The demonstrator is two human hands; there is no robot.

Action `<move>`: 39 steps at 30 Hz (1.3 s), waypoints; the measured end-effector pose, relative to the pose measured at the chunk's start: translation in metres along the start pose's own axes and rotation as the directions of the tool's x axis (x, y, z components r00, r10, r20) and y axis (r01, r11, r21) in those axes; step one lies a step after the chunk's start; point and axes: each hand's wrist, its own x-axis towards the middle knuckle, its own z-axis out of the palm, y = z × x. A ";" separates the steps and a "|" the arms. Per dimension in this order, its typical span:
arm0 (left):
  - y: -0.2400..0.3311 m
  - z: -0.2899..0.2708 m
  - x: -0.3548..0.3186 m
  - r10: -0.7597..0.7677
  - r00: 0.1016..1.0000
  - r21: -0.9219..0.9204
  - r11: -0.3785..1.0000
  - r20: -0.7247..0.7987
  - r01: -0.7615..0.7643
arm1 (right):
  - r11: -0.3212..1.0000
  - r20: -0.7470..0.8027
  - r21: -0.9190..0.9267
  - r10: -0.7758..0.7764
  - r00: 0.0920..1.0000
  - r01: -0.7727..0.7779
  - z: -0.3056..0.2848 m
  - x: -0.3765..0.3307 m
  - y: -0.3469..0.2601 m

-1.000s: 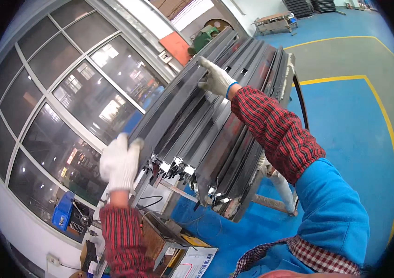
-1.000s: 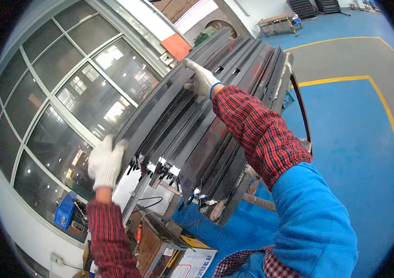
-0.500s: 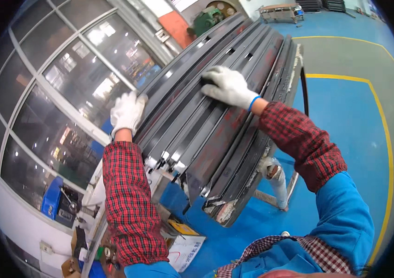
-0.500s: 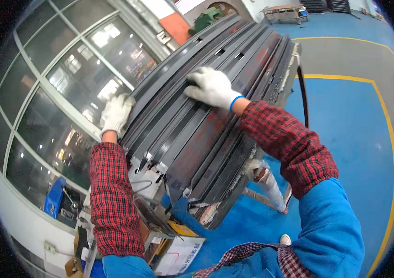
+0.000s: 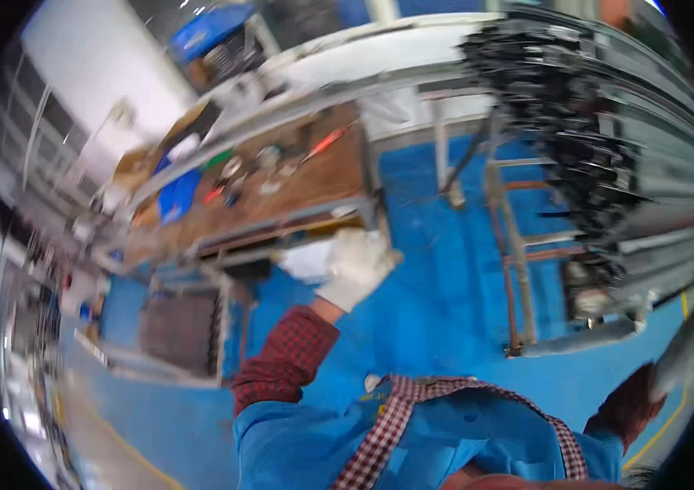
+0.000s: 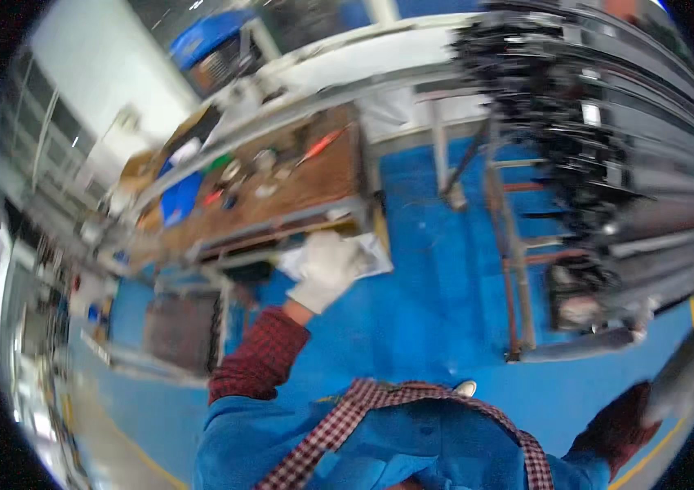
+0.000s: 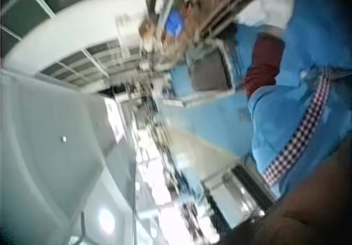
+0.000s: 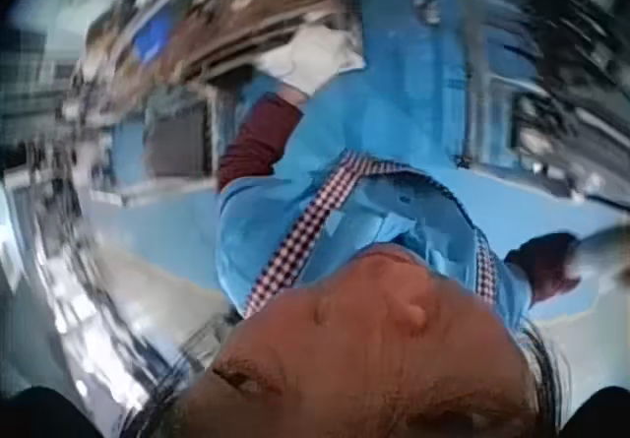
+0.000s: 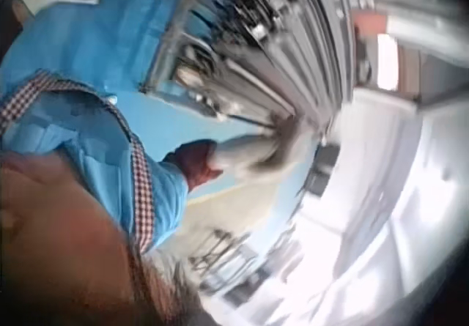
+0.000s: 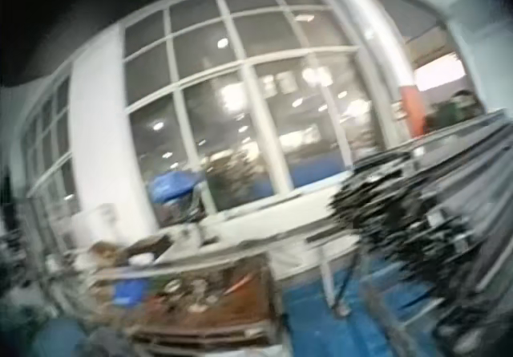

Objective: Operating a machine to process metal rails and then moving them from a workbench to a storage rack.

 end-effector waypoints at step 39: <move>-0.272 0.124 -0.559 -0.323 -0.674 -0.303 -0.941 0.665 0.151 | 0.477 0.458 0.865 -0.625 -0.632 0.156 0.650 -0.804 -0.809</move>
